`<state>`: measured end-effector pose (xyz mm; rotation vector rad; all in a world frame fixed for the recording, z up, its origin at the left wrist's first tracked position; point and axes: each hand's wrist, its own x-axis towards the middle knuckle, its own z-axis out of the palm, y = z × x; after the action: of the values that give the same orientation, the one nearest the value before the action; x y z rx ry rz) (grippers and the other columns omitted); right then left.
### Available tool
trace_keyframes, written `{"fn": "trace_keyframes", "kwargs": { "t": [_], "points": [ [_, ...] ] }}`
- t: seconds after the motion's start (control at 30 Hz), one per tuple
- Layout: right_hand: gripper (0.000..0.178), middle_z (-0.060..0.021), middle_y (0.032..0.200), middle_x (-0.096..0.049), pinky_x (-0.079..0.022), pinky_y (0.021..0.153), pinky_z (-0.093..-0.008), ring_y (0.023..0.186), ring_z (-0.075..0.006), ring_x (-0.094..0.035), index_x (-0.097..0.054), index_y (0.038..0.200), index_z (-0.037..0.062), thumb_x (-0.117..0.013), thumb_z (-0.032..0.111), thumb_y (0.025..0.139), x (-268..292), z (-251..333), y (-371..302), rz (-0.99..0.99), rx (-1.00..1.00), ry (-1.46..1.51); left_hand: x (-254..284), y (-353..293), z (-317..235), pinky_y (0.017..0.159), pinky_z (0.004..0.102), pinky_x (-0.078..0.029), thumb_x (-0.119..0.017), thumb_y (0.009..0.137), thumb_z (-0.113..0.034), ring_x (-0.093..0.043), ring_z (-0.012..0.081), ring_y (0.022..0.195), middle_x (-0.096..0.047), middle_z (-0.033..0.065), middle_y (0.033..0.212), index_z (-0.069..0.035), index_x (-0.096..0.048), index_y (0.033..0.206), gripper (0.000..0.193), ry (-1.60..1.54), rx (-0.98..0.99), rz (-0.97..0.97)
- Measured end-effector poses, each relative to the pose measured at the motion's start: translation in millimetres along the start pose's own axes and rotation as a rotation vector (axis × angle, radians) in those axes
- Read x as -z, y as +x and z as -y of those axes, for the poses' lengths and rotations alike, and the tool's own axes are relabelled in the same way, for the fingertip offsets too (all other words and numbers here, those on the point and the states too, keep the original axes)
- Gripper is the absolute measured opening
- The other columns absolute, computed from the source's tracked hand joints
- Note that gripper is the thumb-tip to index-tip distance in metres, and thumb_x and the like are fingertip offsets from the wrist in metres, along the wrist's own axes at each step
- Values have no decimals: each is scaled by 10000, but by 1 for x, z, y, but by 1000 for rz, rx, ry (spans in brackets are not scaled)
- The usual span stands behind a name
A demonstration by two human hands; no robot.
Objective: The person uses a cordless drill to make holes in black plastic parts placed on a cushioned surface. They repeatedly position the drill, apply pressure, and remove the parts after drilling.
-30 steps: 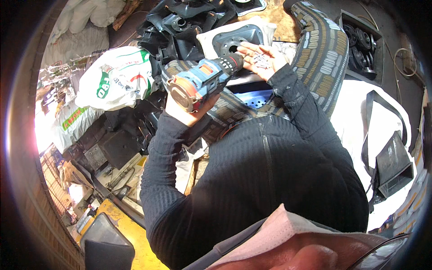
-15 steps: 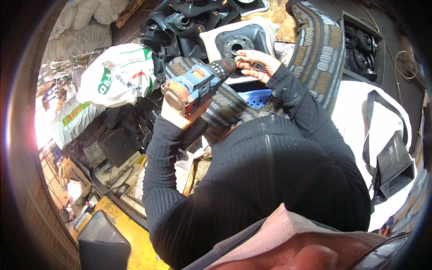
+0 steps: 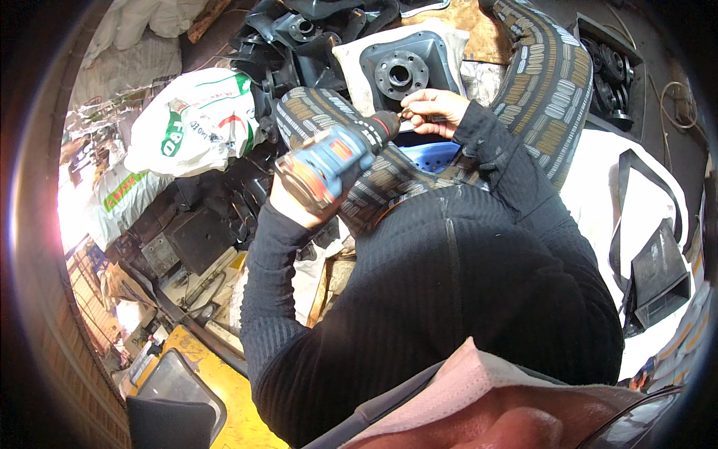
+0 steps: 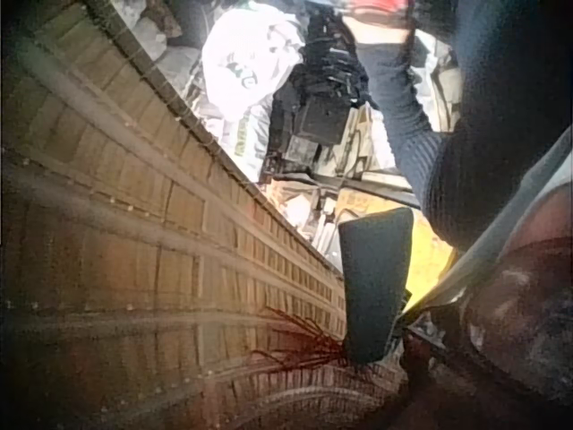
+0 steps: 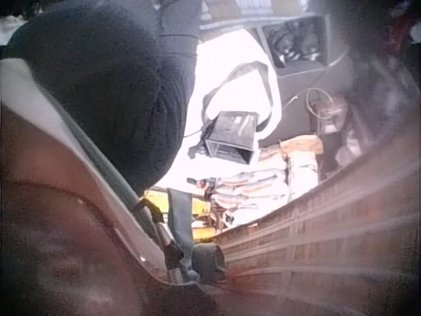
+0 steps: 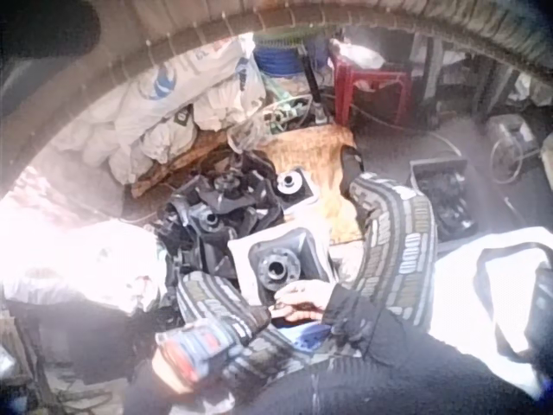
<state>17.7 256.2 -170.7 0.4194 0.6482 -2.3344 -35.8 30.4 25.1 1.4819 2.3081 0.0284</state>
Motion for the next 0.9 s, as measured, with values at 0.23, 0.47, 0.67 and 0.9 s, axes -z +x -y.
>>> {"fn": "trace_keyframes", "kwargs": {
  "t": [0.23, 0.47, 0.67, 0.9],
  "points": [
    [339, -33, 844, -613, -516, 529, -193, 631, -73, -575, -573, 1151, 64, -581, 262, 877, -7, -1, -9, -87, -134, -97, -31, -11, 1, 826, 345, -475, -605, 760, -101, -598, 240, 917, -604, 79, 968, -89, -546, 1001, 248, -453, 192, -101],
    [303, 71, 622, -451, -240, 381, -179, 473, -10, -328, -670, 1020, 76, -643, 311, 831, 47, -5, 21, -646, 300, -95, -38, -11, 47, 809, 378, -478, -699, 709, -210, -607, 260, 930, -631, 86, 995, -109, -616, 1046, 361, -314, 329, -106],
    [373, -60, 878, -682, -444, 806, -257, 834, -133, -601, -695, 918, 31, -718, 364, 751, 49, -13, 49, -776, 446, -475, -45, 15, 53, 838, 349, -475, -713, 710, -236, -603, 247, 948, -625, 83, 1031, -106, -597, 1072, 402, -442, 507, -13],
    [322, -39, 833, -666, -448, 758, -239, 783, -104, -582, -692, 896, 22, -727, 308, 751, 52, -13, 55, -767, 379, -553, -45, 39, 74, 885, 314, -458, -720, 708, -303, -589, 255, 992, -611, 124, 1064, -52, -580, 1067, 460, -267, 428, 225]
  ]
}}
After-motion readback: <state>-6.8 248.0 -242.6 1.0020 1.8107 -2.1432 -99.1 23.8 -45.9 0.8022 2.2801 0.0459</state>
